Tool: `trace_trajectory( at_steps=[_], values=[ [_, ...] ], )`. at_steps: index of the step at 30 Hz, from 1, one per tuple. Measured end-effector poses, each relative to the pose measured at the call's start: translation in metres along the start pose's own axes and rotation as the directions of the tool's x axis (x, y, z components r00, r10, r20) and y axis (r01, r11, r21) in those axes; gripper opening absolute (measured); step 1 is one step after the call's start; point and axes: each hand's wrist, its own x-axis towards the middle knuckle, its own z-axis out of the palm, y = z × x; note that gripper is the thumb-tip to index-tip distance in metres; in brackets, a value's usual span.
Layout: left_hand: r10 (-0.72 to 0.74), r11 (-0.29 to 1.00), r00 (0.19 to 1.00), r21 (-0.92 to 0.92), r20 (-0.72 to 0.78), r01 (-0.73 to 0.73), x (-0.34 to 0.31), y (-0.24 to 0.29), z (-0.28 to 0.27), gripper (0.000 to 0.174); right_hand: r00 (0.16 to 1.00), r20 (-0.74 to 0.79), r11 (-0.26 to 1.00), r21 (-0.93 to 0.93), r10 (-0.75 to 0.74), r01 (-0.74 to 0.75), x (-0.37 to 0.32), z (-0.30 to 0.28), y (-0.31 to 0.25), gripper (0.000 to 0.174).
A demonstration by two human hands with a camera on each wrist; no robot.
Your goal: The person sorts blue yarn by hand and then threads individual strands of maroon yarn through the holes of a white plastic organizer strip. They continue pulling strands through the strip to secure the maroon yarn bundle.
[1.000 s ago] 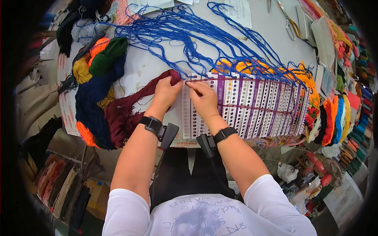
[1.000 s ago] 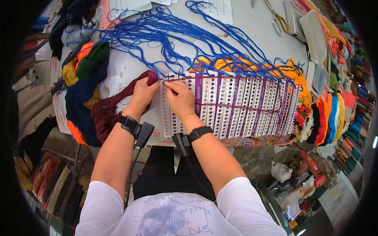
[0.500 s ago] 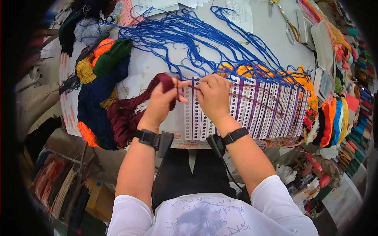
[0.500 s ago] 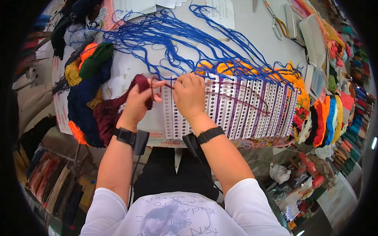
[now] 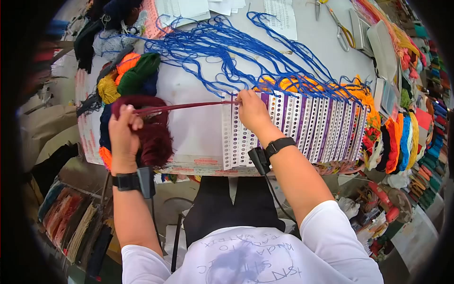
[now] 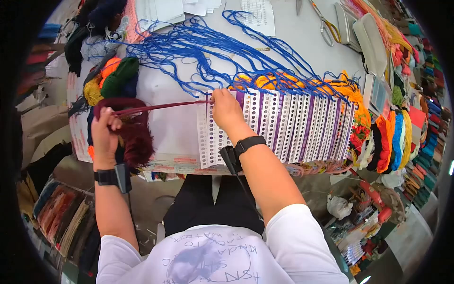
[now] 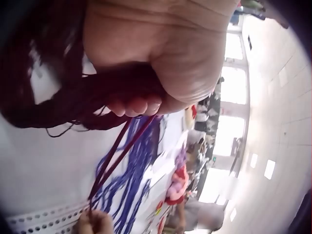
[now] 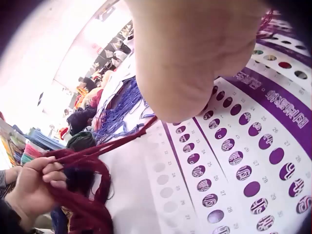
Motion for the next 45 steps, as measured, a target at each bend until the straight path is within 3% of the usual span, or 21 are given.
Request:
trace_trajectory(
  at_steps=[4, 6, 7, 9, 10, 12, 14, 15, 17, 18, 20, 21, 23, 27, 29, 32, 36, 38, 45],
  values=[
    [0.136, 0.982, 0.988, -0.126, -0.074, -0.144, -0.007, 0.049, 0.007, 0.005, 0.999, 0.008, 0.999, 0.021, 0.039, -0.040, 0.001, 0.001, -0.001, 0.014],
    [0.263, 0.964, 0.940, 0.107, -0.220, -0.244, -0.026, 0.070, 0.038, 0.005, 0.999, -0.051, 1.000, 0.007, 0.006, -0.006, -0.003, 0.000, -0.004, 0.017],
    [0.273, 0.961, 0.938, 0.106, -0.216, -0.255, -0.033, 0.071, 0.043, 0.005, 0.998, -0.061, 1.000, 0.008, -0.001, 0.001, -0.008, -0.003, -0.009, 0.017],
    [0.253, 0.941, 0.961, 0.260, -0.111, -0.218, -0.048, 0.071, 0.049, 0.014, 0.989, -0.142, 0.996, 0.079, -0.033, 0.045, -0.020, -0.014, -0.026, 0.020],
    [0.143, 0.976, 0.988, 0.172, -0.064, -0.131, -0.061, 0.073, 0.061, 0.016, 0.989, -0.141, 0.988, 0.153, 0.032, -0.010, -0.025, -0.025, -0.047, 0.020],
    [-0.017, 0.996, 0.988, -0.088, 0.151, 0.031, -0.086, 0.073, 0.078, 0.015, 0.987, -0.162, 0.884, 0.460, -0.009, 0.084, -0.038, -0.054, -0.095, 0.018],
    [-0.123, 0.952, 0.917, -0.215, 0.380, 0.216, -0.109, 0.071, 0.094, 0.024, 0.992, -0.111, 0.758, 0.641, -0.067, 0.123, -0.055, -0.090, -0.150, 0.018],
    [-0.112, 0.956, 0.879, -0.191, 0.463, 0.223, -0.120, 0.068, 0.100, 0.035, 0.990, -0.111, 0.755, 0.642, -0.082, 0.135, -0.063, -0.106, -0.170, 0.018],
    [-0.124, 0.961, 0.841, -0.147, 0.527, 0.234, -0.136, 0.074, 0.112, 0.043, 0.971, 0.052, 0.728, 0.672, -0.234, 0.139, -0.077, -0.131, -0.197, 0.019],
    [-0.117, 0.962, 0.841, -0.150, 0.528, 0.228, -0.143, 0.078, 0.115, 0.043, 0.970, 0.050, 0.728, 0.670, -0.240, 0.145, -0.081, -0.138, -0.205, 0.019],
    [-0.133, 0.913, 0.806, -0.245, 0.577, 0.326, -0.152, 0.087, 0.121, 0.046, 0.977, 0.155, 0.620, 0.784, -0.147, -0.031, -0.086, -0.149, -0.214, 0.019],
    [-0.121, 0.914, 0.808, -0.253, 0.577, 0.318, -0.156, 0.092, 0.122, 0.046, 0.976, 0.153, 0.625, 0.780, -0.156, -0.023, -0.088, -0.151, -0.213, 0.019],
    [-0.141, 0.870, 0.782, -0.301, 0.607, 0.390, -0.162, 0.098, 0.121, 0.044, 0.961, 0.231, 0.432, 0.890, -0.150, -0.147, -0.094, -0.153, -0.209, 0.017],
    [-0.179, 0.865, 0.807, -0.300, 0.562, 0.402, -0.169, 0.103, 0.121, 0.038, 0.958, 0.250, 0.398, 0.900, -0.141, -0.176, -0.107, -0.175, -0.223, 0.017],
    [-0.162, 0.938, 0.848, -0.188, 0.505, 0.291, -0.172, 0.104, 0.119, 0.032, 0.941, 0.277, 0.337, 0.920, -0.193, -0.202, -0.111, -0.177, -0.223, 0.017],
    [-0.128, 0.965, 0.858, -0.138, 0.498, 0.224, -0.177, 0.107, 0.119, 0.029, 0.935, 0.306, 0.415, 0.885, -0.178, -0.210, -0.116, -0.187, -0.228, 0.018],
    [-0.132, 0.957, 0.841, -0.155, 0.525, 0.247, -0.177, 0.109, 0.117, 0.030, 0.927, 0.345, 0.437, 0.864, -0.146, -0.252, -0.120, -0.196, -0.235, 0.016],
    [-0.176, 0.931, 0.803, -0.169, 0.570, 0.324, -0.176, 0.113, 0.116, 0.032, 0.930, 0.344, 0.418, 0.869, -0.129, -0.263, -0.121, -0.197, -0.236, 0.016],
    [-0.148, 0.922, 0.790, -0.206, 0.594, 0.327, -0.179, 0.118, 0.117, 0.037, 0.929, 0.345, 0.381, 0.883, -0.133, -0.273, -0.122, -0.200, -0.241, 0.016]
  ],
)
